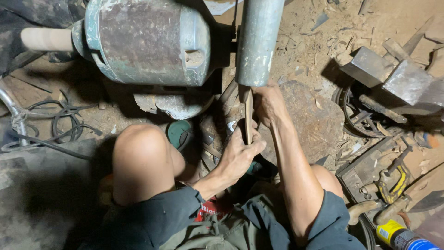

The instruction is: The person sits on the floor and uses a grinding machine to shape a thin wooden stick. They hold the stick with both hands and repeatedly press it against the rotating grinding wheel, rotating and adjusting the stick to smooth its surface.

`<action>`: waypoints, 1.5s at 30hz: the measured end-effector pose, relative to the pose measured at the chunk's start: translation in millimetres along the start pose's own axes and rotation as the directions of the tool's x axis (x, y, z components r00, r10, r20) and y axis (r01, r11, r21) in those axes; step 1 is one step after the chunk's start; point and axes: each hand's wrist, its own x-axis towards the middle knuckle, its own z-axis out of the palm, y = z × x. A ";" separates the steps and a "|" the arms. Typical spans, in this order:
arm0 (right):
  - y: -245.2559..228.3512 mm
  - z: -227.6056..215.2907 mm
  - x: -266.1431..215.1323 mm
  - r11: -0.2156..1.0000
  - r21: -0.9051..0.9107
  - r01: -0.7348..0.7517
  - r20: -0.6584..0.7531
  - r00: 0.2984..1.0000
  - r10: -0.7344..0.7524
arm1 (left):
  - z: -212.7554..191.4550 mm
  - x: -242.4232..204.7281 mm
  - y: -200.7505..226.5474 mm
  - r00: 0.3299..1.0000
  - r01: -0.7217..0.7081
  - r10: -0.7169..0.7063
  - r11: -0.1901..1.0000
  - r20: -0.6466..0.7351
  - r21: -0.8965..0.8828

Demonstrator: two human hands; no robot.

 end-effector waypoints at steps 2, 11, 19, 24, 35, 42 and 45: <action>0.4 -2.1 -6.7 0.987 -0.160 0.004 -0.037 0.999 -0.010 | 3.2 -7.9 -3.3 0.997 -0.081 0.081 0.997 0.014 -0.018; 10.0 -2.0 -36.3 0.995 -0.102 0.012 -0.019 1.000 -0.014 | 9.0 -44.4 -13.8 0.996 -0.079 0.085 0.973 -0.018 0.217; 13.2 1.4 -64.5 0.983 -0.104 0.149 0.104 0.985 -0.138 | 12.9 -71.4 -25.3 0.997 -0.069 0.077 0.957 -0.016 0.283; 14.1 2.9 -76.8 0.974 -0.109 0.199 0.140 0.973 -0.183 | 7.3 -81.3 -29.6 0.974 -0.221 0.220 0.879 0.052 0.423; 12.3 1.9 -36.1 0.999 -0.034 0.023 0.002 1.000 -0.022 | 5.9 -45.7 -12.4 0.980 -0.188 0.199 0.899 0.014 0.395; 20.7 -9.5 -9.3 1.000 0.020 0.023 -0.040 0.999 -0.022 | -2.6 -13.3 0.7 0.998 -0.057 0.059 0.869 0.011 0.491; 2.7 -10.4 -26.5 0.988 0.157 0.003 -0.109 0.994 0.015 | -13.2 -20.6 11.8 0.992 -0.119 0.031 0.513 0.119 0.850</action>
